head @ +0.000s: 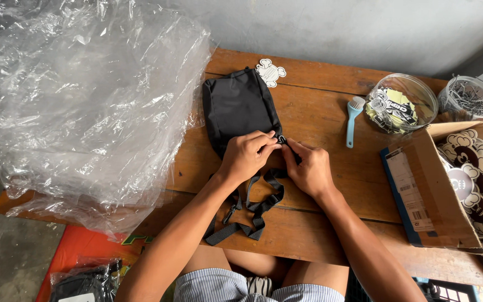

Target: The person attaches a metal chain to a bear-shaped tag and then fastens the tag to a black bag. They manipulate the chain and tag with their hands, securing the tag to the bag's zipper pull.

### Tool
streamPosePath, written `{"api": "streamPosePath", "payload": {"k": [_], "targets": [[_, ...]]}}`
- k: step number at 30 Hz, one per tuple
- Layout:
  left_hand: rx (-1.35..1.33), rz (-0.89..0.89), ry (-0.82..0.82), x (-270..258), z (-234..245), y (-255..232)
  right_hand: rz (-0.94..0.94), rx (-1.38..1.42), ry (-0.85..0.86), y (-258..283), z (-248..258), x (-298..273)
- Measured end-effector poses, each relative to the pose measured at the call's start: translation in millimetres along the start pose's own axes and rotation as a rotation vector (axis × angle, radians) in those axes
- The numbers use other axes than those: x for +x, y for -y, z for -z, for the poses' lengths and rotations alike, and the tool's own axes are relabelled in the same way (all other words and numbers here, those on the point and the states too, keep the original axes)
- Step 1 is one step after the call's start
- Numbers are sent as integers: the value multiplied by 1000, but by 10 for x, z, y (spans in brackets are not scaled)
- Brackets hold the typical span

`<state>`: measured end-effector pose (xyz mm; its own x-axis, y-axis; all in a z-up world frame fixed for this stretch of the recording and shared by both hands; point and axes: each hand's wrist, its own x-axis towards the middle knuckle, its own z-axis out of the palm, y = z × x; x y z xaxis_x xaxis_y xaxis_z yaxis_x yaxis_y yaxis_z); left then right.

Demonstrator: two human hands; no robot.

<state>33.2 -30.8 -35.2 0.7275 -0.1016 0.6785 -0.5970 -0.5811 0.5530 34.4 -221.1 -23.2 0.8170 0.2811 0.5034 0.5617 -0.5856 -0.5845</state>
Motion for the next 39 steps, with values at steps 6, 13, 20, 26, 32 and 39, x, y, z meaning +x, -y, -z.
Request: {"api": "streamPosePath", "payload": {"k": [6,13,20,26,32,39], "targets": [[-37,34,1,24,48,-44,-6,88,72,152,71,20],[150,-47,-53,-9,13,-60,-15,174,58,91,44,3],[112,-32,-70,5,-46,5,-57,146,-24,178,24,22],[-11,112,44,-30,-7,-92,-156,13,36,-62,-61,-16],[-38,100,74,-17,37,-94,-178,37,33,33,-38,6],[57,36,-23,-45,-33,-79,-229,47,60,105,-3,3]]}}
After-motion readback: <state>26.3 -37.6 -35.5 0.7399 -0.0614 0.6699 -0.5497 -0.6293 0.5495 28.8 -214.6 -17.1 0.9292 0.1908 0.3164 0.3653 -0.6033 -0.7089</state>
